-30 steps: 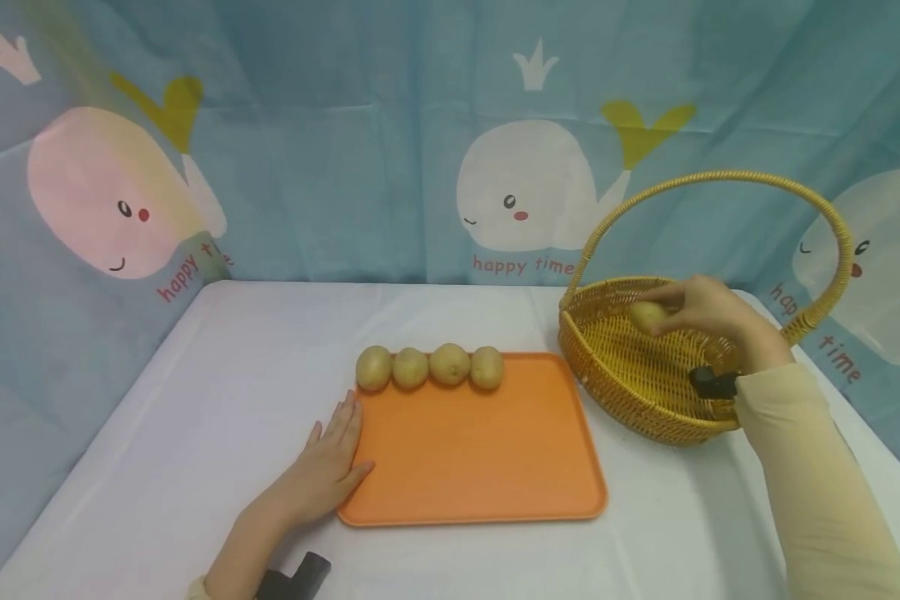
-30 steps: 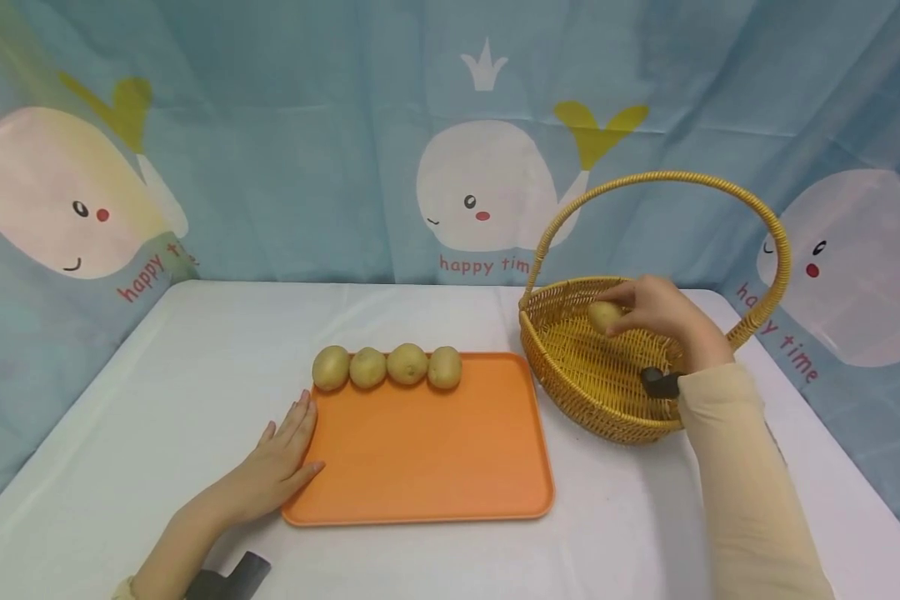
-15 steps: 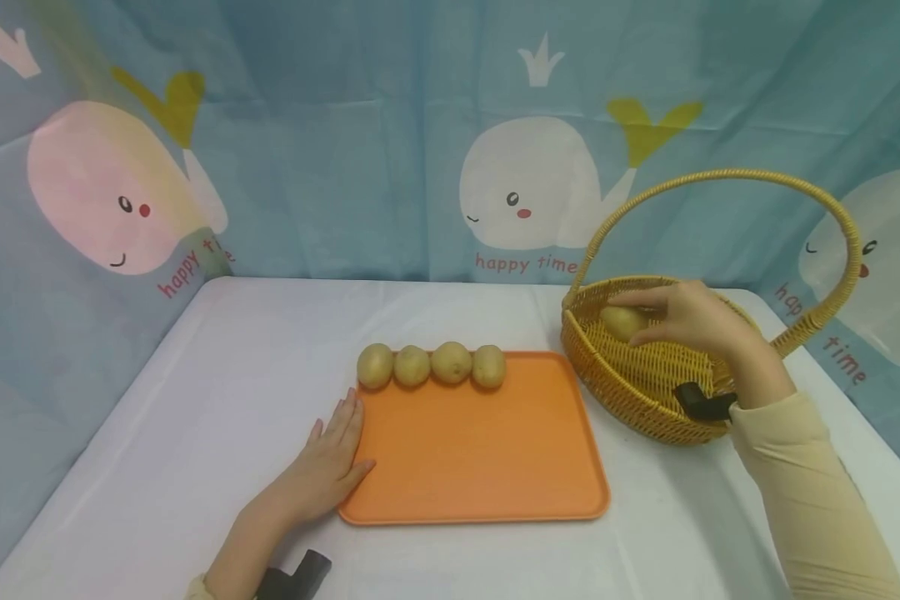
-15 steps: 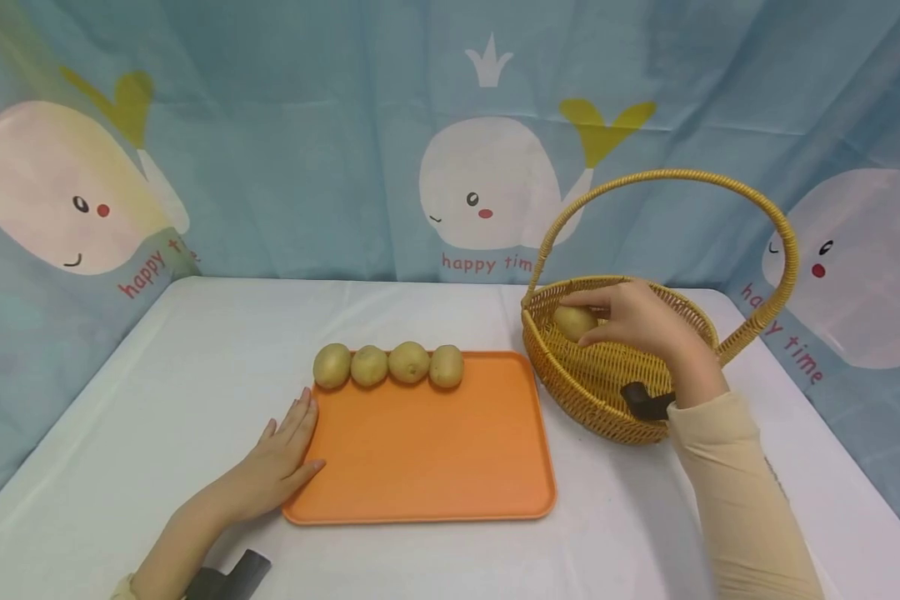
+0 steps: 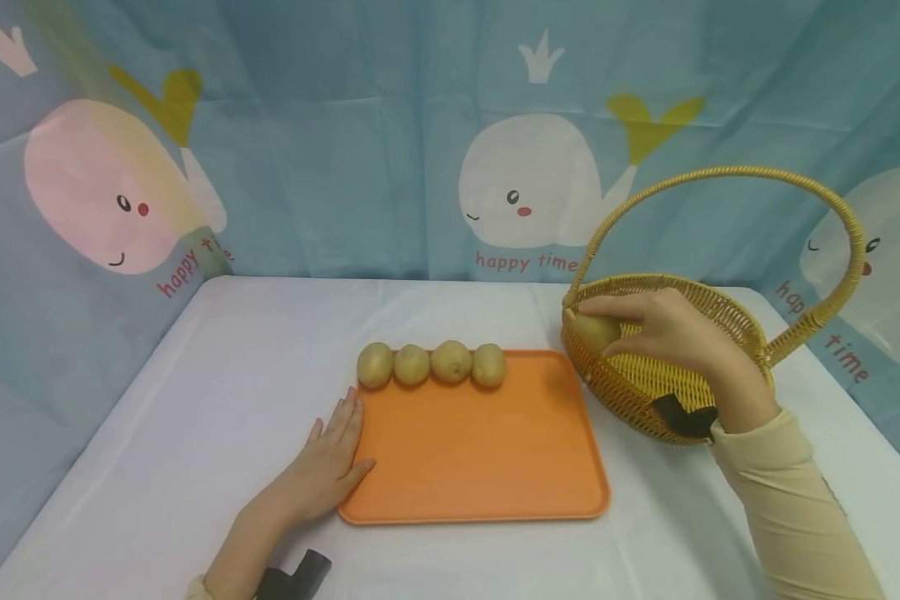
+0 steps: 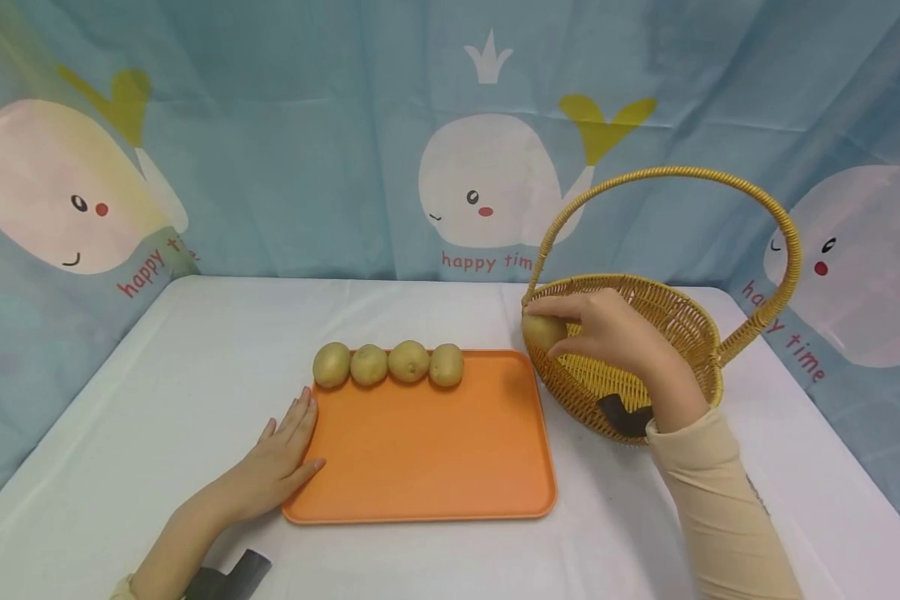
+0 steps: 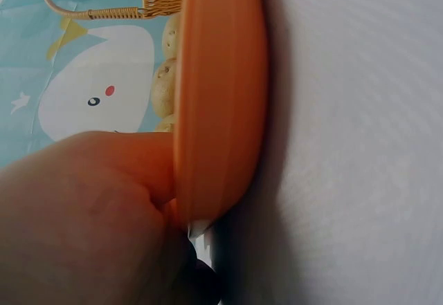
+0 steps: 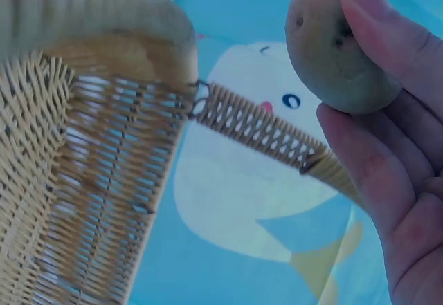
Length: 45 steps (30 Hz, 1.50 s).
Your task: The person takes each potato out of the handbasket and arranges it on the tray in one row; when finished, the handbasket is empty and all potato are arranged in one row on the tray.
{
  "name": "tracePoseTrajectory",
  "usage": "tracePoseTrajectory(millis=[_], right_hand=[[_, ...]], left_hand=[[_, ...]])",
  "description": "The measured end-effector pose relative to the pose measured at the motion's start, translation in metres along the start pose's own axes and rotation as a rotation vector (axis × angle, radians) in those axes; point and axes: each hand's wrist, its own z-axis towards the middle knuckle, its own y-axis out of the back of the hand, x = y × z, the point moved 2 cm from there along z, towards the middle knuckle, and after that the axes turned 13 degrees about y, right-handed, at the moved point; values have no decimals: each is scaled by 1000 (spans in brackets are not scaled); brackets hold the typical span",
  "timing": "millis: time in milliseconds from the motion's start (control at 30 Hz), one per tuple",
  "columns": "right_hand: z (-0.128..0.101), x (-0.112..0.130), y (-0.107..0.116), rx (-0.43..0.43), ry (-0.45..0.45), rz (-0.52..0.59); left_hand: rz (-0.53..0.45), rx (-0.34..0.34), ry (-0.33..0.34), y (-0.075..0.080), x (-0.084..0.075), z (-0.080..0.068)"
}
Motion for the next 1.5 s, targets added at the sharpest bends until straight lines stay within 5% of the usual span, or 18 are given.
tracePoseTrajectory(millis=[433,767,1100,1500], right_hand=[[12,14,-30,-128,-3,108],[22,23,-62,-143,-209,326],[26,15,-90,-179,-343,408],[23,4,-113,-86,-466,421]], left_hand=[[3,-6,-2,-1,1,1],[1,11,5,-2,-1,2],[4,10,5,-1,0,2],[13,7,2,0,0,3]])
